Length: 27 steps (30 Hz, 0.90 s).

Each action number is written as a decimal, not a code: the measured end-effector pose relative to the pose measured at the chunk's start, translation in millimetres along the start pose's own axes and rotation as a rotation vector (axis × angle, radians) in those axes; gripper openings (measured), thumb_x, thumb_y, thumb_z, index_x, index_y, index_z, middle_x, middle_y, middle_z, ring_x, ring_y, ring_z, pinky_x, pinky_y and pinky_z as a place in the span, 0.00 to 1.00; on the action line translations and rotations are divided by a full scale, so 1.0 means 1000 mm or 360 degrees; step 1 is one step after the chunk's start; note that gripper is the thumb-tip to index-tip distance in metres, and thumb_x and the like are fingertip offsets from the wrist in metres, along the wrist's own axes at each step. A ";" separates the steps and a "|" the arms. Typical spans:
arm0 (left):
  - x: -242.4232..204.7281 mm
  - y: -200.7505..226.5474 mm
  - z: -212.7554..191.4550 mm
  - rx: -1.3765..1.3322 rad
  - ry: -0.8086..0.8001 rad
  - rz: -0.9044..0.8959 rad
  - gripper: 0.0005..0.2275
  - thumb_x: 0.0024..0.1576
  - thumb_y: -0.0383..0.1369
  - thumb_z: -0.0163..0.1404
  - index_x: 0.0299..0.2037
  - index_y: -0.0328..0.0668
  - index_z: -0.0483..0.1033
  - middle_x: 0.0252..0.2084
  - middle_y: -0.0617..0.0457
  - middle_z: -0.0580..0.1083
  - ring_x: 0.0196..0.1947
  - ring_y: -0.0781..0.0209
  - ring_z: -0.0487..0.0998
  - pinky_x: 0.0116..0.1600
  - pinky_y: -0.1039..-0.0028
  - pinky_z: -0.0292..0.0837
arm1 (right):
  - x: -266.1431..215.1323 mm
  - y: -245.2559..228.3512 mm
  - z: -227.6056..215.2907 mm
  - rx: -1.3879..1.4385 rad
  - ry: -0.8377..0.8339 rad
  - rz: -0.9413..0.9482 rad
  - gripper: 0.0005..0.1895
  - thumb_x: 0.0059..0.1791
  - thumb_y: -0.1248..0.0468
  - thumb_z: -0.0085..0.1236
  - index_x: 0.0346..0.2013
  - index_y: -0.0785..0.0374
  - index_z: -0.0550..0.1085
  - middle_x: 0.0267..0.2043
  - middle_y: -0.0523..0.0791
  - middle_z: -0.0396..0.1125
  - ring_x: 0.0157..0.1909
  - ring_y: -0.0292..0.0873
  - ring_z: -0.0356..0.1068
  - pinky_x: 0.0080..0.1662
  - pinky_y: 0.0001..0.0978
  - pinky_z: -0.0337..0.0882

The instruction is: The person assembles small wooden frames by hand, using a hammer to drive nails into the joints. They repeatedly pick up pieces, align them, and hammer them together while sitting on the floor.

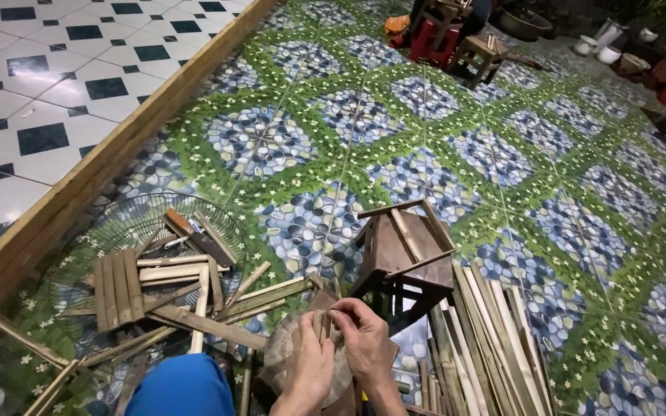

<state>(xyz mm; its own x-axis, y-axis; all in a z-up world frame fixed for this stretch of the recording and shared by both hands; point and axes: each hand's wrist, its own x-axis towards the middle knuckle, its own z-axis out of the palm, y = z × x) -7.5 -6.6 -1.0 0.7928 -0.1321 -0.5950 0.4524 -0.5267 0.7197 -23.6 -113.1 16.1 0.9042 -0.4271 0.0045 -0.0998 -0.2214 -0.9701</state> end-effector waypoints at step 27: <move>0.016 -0.023 0.023 -0.0214 0.0766 0.1142 0.15 0.56 0.28 0.56 0.54 0.44 0.79 0.46 0.50 0.67 0.39 0.55 0.76 0.43 0.68 0.75 | -0.002 -0.006 -0.003 -0.0560 -0.0028 -0.0293 0.09 0.51 0.61 0.51 0.34 0.55 0.79 0.37 0.37 0.77 0.34 0.37 0.75 0.38 0.28 0.71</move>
<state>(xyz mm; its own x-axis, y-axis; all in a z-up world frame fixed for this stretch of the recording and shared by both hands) -14.6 -15.4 -35.6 0.9773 -0.0090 0.2119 -0.2019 -0.3451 0.9166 -25.8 -113.5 22.7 0.9270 -0.3377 0.1631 -0.0689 -0.5809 -0.8111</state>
